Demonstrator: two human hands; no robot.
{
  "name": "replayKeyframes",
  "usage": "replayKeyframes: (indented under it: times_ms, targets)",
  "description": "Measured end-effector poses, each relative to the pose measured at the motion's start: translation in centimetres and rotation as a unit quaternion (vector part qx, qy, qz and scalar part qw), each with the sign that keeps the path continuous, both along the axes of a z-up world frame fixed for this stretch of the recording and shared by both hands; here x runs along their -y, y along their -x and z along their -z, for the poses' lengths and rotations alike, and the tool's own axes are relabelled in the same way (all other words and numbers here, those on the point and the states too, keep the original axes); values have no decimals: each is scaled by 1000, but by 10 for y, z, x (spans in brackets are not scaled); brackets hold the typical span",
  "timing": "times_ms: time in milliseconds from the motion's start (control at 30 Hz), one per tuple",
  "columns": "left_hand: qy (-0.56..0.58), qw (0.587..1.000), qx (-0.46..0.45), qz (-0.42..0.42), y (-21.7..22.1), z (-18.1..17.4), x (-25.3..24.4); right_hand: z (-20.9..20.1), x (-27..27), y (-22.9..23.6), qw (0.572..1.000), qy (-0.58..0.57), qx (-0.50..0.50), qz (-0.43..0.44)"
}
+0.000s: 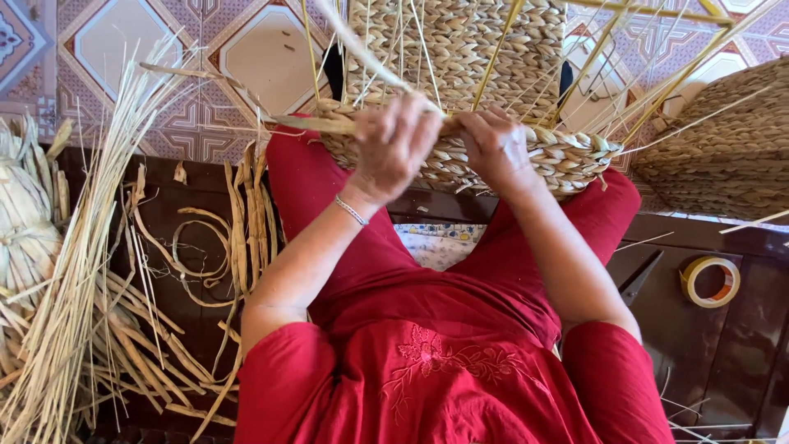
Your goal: The person weaves dried fibers around a basket frame by hand and trims excess fiber strands using scissors.
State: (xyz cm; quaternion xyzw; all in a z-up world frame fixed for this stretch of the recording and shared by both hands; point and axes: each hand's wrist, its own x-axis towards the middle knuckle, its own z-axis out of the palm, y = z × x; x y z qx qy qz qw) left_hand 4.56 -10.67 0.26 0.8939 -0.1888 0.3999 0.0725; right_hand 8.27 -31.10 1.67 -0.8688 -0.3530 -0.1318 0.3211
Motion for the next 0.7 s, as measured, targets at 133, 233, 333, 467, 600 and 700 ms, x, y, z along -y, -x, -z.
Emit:
replayKeyframes:
  times_ms: [133,233,333,467,600,700]
  targets:
    - [8,984,-173,44,0,46,7,10,-1,-3,999,-22,-35,19]
    - [84,952,-294,32,-30,62,12,13,4,-3,998,-37,-48,16]
    - [249,938,-228,83,-38,50,18,13,8,-6,998,-41,-55,11]
    - [453,831,-304,108,-30,39,20,12,6,-2,995,-70,-69,23]
    - [662,638,-358,164,-2,46,16,7,-5,-4,995,-96,-1,25]
    - [609,665,-412,132,27,44,18,9,-15,1,995,-88,-7,43]
